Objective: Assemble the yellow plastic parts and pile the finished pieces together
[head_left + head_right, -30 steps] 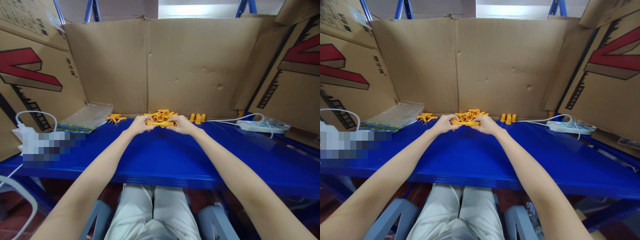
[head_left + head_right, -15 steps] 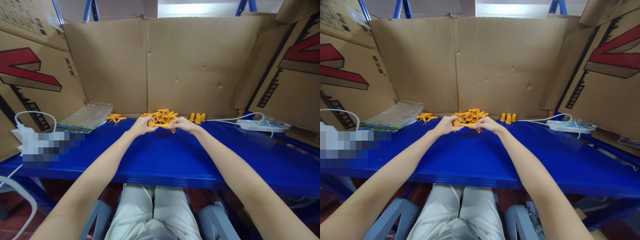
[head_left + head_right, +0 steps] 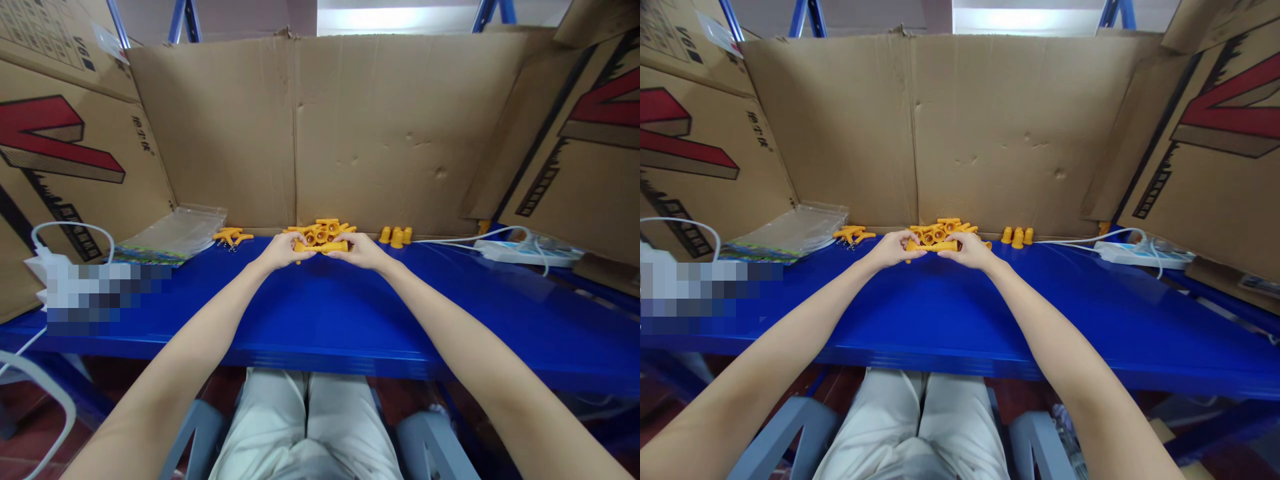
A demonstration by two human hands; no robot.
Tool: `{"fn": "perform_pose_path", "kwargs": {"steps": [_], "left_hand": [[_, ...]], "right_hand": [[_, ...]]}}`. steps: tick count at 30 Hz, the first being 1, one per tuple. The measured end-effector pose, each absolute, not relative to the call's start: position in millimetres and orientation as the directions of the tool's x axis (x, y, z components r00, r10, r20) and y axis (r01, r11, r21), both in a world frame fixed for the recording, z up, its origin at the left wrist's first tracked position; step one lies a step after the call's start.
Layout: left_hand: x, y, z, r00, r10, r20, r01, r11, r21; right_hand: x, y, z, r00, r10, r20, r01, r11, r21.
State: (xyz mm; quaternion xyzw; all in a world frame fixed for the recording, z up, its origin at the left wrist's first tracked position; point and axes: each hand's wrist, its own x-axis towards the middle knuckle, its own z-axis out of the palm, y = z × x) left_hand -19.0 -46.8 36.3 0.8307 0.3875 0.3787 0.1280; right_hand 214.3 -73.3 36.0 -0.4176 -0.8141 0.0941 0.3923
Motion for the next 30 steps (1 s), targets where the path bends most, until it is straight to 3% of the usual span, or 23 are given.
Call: {"fn": "perform_pose_path", "kwargs": {"steps": [2, 10, 16, 20, 25, 27, 30], "left_hand": [[-20.0, -48.0, 38.0, 0.437, 0.719, 0.540, 0.558, -0.688, 0.464], [-18.1, -55.2, 43.1, 0.467, 0.622, 0.629, 0.630, -0.733, 0.257], [-13.3, -58.3, 43.7, 0.462, 0.604, 0.650, 0.611, -0.747, 0.260], [-12.1, -57.4, 43.4, 0.428, 0.678, 0.597, 0.609, -0.705, 0.364], [-12.8, -54.7, 42.4, 0.362, 0.776, 0.517, 0.592, -0.619, 0.516], [-13.4, -54.0, 42.0, 0.369, 0.769, 0.522, 0.580, -0.630, 0.517], [-14.0, -53.6, 41.6, 0.394, 0.744, 0.540, 0.589, -0.655, 0.473]], "right_hand": [[213.5, -75.5, 37.2, -0.350, 0.782, 0.515, 0.604, 0.609, -0.514], [210.3, -80.1, 41.8, -0.374, 0.897, 0.235, 0.346, 0.370, -0.862], [214.2, -84.4, 48.9, -0.417, 0.901, 0.122, 0.288, 0.258, -0.922], [215.5, -78.1, 43.9, -0.360, 0.890, 0.279, 0.398, 0.417, -0.817], [217.4, -71.9, 38.5, -0.328, 0.754, 0.569, 0.584, 0.635, -0.506], [218.4, -72.6, 39.0, -0.361, 0.728, 0.583, 0.611, 0.657, -0.442], [219.5, -74.9, 40.7, -0.395, 0.749, 0.533, 0.618, 0.645, -0.449]]}}
